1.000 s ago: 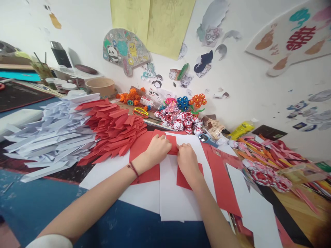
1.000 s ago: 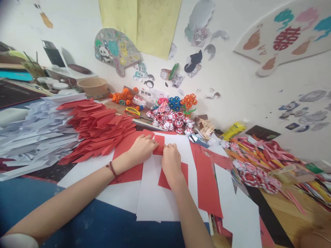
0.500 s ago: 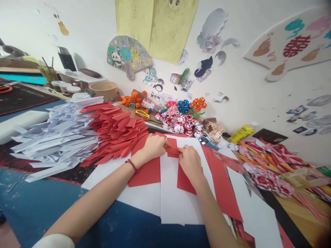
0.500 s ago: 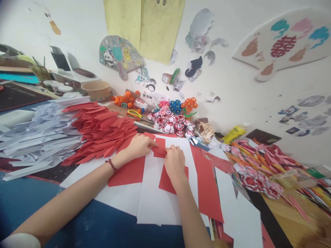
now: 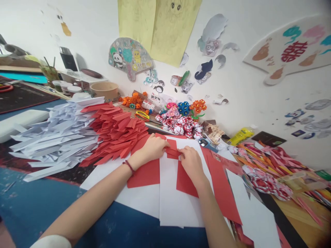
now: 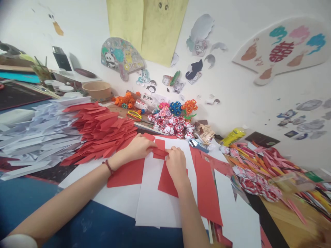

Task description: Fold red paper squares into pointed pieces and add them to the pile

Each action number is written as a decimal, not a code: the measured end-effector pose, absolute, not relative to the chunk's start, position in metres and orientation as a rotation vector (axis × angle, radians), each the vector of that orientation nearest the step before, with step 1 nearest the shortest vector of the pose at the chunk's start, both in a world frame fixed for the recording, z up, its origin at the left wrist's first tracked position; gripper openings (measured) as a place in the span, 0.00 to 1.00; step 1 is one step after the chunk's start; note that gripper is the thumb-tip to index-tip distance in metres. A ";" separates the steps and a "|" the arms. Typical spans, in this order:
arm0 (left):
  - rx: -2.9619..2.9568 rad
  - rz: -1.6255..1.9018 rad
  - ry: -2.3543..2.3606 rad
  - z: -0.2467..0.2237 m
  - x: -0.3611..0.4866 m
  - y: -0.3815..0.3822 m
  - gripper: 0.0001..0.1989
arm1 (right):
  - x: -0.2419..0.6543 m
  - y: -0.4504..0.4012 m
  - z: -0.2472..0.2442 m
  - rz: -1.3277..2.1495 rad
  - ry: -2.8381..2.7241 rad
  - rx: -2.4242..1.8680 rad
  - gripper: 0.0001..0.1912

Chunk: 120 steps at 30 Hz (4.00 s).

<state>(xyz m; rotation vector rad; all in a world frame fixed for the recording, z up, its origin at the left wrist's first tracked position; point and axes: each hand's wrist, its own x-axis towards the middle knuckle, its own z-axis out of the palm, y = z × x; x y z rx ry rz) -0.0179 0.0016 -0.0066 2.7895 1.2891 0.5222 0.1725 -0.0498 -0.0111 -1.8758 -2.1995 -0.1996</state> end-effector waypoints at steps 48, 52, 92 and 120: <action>2.793 0.563 1.280 -0.013 -0.017 0.004 0.07 | 0.181 -0.040 -0.017 0.337 -1.826 -1.799 0.07; 2.781 0.573 1.309 -0.017 -0.016 0.005 0.08 | 0.182 -0.038 -0.021 0.389 -1.786 -1.792 0.09; 2.797 0.445 1.543 -0.023 -0.004 -0.006 0.13 | 0.164 -0.042 -0.025 0.061 -1.945 -1.991 0.11; 2.386 0.376 1.598 -0.010 -0.009 -0.002 0.05 | 0.173 -0.040 -0.029 0.048 -1.942 -2.028 0.07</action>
